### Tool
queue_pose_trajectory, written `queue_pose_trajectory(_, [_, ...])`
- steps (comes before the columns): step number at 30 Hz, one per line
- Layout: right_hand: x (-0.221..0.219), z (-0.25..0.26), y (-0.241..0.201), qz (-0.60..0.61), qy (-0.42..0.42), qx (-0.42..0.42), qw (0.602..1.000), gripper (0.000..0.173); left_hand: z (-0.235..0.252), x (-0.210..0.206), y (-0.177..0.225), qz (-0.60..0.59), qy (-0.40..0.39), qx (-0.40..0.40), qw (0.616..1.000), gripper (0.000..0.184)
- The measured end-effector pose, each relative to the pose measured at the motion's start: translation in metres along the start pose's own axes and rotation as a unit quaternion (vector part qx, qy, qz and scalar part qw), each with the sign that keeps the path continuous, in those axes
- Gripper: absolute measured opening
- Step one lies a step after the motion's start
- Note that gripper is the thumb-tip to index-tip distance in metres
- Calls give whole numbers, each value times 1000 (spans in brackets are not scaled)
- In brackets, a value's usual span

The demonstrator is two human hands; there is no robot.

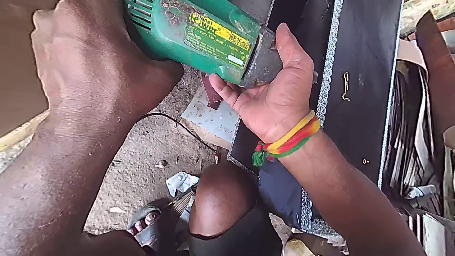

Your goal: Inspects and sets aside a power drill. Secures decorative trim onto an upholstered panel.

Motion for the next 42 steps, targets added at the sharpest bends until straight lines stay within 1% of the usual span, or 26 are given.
queue_pose_trajectory(5, [-3,7,-3,20,35,26,999,68,-3,3,4,9,4,-1,1000,73])
queue_pose_trajectory(11, [4,-1,0,-24,12,10,1000,69,-9,12,18,19,-3,10,1000,72])
queue_pose_trajectory(16, [0,5,-2,5,53,25,998,69,-13,14,25,25,-12,21,999,71])
queue_pose_trajectory(22, [1,4,-3,-13,43,26,999,69,-13,13,25,17,-9,9,1000,70])
queue_pose_trajectory(24, [0,6,-3,-4,52,34,998,68,-14,15,27,18,-8,9,1000,70])
queue_pose_trajectory(33, [1,6,-3,-7,58,36,998,69,-20,22,39,28,-29,33,999,66])
queue_pose_trajectory(42, [2,6,-3,-8,65,42,997,69,-24,23,44,32,-30,43,998,60])
Point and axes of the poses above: each hand's wrist, its own z-axis towards the middle knuckle, its own x-axis out of the back of the hand, y = z × x, the point moved 6 cm from there along z, towards the middle knuckle, and after that the axes turned 4 degrees about z, right-handed, at the moved point
